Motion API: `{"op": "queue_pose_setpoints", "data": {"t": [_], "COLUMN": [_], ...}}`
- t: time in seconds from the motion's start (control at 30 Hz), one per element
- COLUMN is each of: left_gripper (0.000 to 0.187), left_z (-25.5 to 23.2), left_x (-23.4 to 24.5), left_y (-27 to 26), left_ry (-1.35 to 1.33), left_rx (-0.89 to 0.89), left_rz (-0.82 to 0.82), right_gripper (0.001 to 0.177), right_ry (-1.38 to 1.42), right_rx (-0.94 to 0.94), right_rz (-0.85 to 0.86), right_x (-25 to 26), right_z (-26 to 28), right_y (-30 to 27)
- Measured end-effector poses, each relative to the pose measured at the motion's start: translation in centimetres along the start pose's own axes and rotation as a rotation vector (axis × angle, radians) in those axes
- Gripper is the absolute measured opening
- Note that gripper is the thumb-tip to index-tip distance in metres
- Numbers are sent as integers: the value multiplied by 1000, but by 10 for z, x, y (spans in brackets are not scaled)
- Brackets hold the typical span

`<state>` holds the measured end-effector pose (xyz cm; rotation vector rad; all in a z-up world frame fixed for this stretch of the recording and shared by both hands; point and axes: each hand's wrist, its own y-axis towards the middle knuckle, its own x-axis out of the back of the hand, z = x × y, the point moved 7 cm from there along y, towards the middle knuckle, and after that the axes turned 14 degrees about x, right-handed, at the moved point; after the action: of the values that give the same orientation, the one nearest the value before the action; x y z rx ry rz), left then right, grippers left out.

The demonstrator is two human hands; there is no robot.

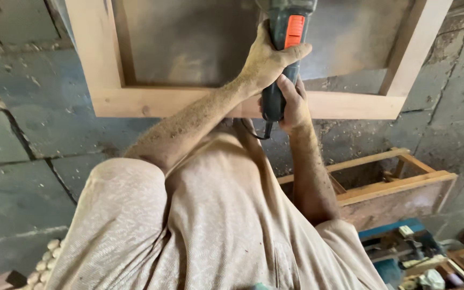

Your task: The person uses an angle grinder to sand the edges and surfaces of a wooden frame. They hold the frame with one hand while operating the tool with the other, moving the grinder along the wood to smooth it.

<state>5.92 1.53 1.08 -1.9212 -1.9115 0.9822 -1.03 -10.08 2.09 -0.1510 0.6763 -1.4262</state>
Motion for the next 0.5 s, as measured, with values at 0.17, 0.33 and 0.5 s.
{"op": "queue_pose_setpoints", "data": {"t": [0.17,0.33,0.5], "left_gripper": [90,103,107], "left_z": [-2,17,30], "left_x": [-5,-4,-5], "left_y": [-25,-40,-52], "left_ry": [56,13,50], "left_rx": [-277,-55,86], "left_rz": [-67,-39,-31], "right_gripper": [31,32,35], "right_ry": [12,-7,-12], "right_rx": [11,-9,-20], "right_rz": [31,44,50], "right_x": [0,2,2], "right_z": [2,-3,-10], "right_y": [-25,-45,-56]}}
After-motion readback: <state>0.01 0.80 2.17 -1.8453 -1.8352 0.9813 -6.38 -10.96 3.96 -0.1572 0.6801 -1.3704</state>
